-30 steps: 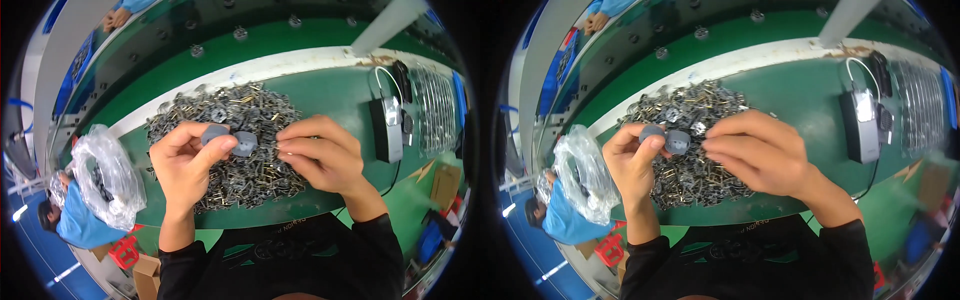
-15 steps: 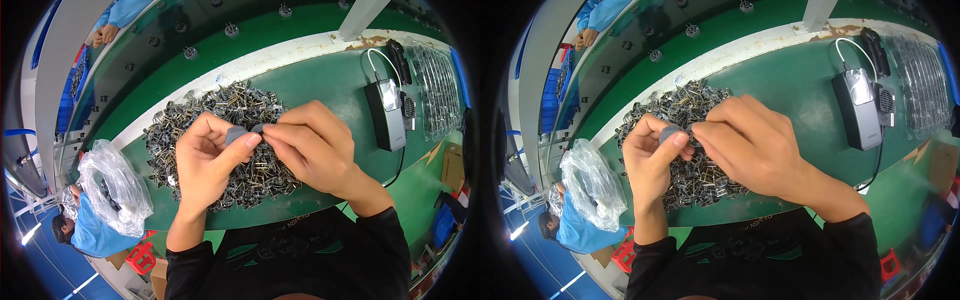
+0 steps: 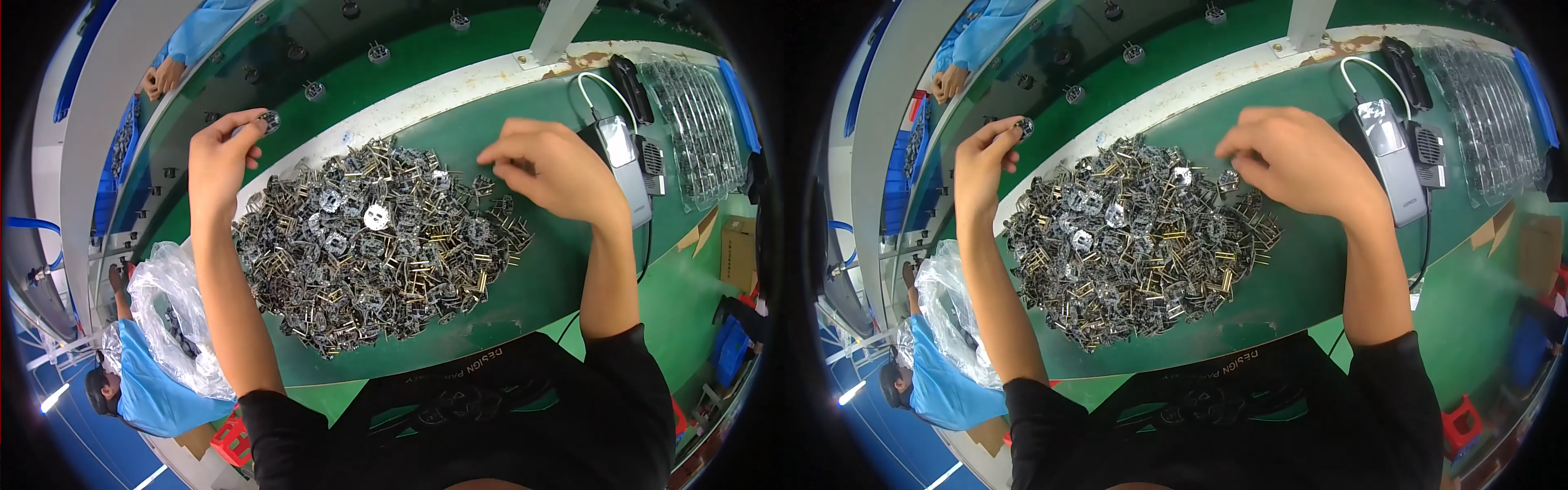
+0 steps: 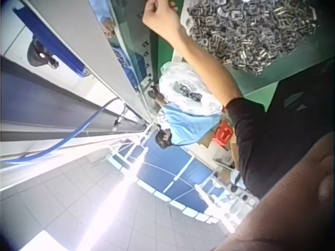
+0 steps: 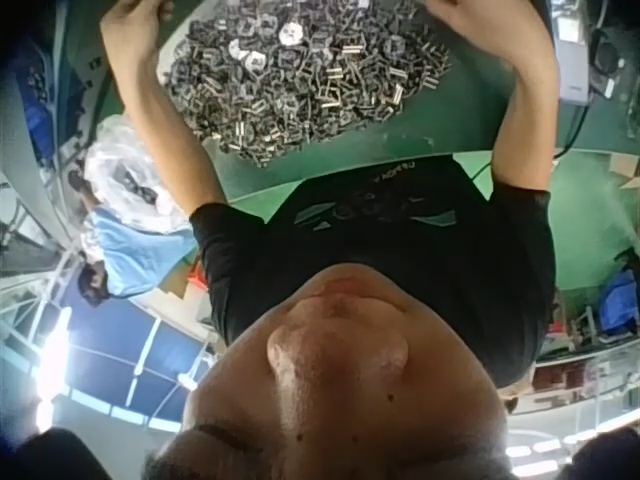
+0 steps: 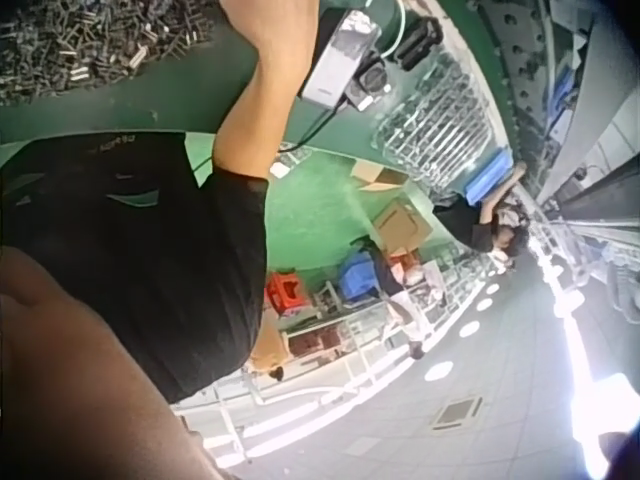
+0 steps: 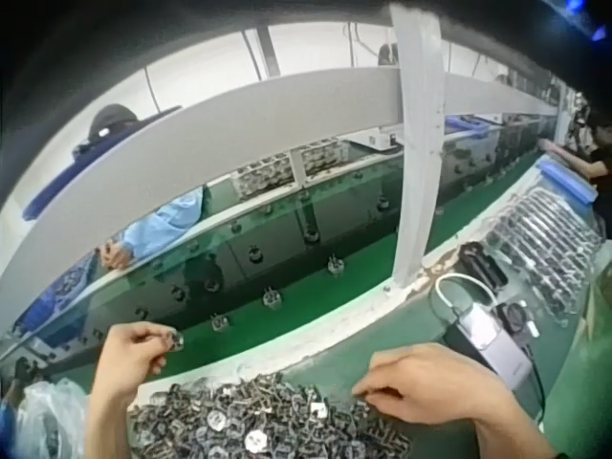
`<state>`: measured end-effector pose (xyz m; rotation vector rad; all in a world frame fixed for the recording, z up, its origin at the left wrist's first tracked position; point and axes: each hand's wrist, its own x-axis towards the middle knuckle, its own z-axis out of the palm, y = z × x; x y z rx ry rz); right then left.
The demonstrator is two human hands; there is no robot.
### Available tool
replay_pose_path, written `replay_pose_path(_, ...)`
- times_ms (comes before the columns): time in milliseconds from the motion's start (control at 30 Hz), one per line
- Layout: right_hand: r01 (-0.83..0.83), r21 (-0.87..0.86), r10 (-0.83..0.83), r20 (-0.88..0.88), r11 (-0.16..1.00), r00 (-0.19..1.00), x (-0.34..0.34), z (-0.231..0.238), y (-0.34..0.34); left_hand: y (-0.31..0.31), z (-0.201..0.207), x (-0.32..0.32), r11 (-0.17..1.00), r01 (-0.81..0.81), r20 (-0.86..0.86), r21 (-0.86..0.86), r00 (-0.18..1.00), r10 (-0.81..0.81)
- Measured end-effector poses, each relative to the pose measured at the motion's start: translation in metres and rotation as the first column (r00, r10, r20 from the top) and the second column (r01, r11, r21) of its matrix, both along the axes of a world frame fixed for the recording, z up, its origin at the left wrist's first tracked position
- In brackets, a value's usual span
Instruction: The person inserts small metal pins into grey plastic electrical housing units by hand, securing each pin into place.
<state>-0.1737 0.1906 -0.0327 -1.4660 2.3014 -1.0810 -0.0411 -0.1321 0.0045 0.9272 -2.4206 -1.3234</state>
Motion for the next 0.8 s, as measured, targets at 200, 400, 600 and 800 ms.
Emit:
replay_pose_path(200,-0.073,0.24,0.067,0.031,0.968,0.997,0.002,-0.015,-0.006,-0.067,-0.057,-0.009,0.997,-0.074,0.133,0.028,0.989,0.07)
replay_pose_path(400,-0.1,0.312,0.075,0.091,0.945,0.993,0.003,-0.012,-0.009,-0.077,-0.065,-0.004,0.998,-0.062,0.144,-0.017,0.988,0.063)
replay_pose_path(600,-0.115,0.395,0.016,0.245,0.912,0.969,0.002,0.005,-0.009,-0.062,-0.047,0.031,0.957,-0.154,-0.145,0.246,0.97,0.193)
replay_pose_path(800,-0.164,0.378,0.117,0.143,0.911,0.983,0.001,-0.006,-0.003,0.017,-0.006,0.047,0.988,-0.01,-0.317,0.155,0.947,0.06)
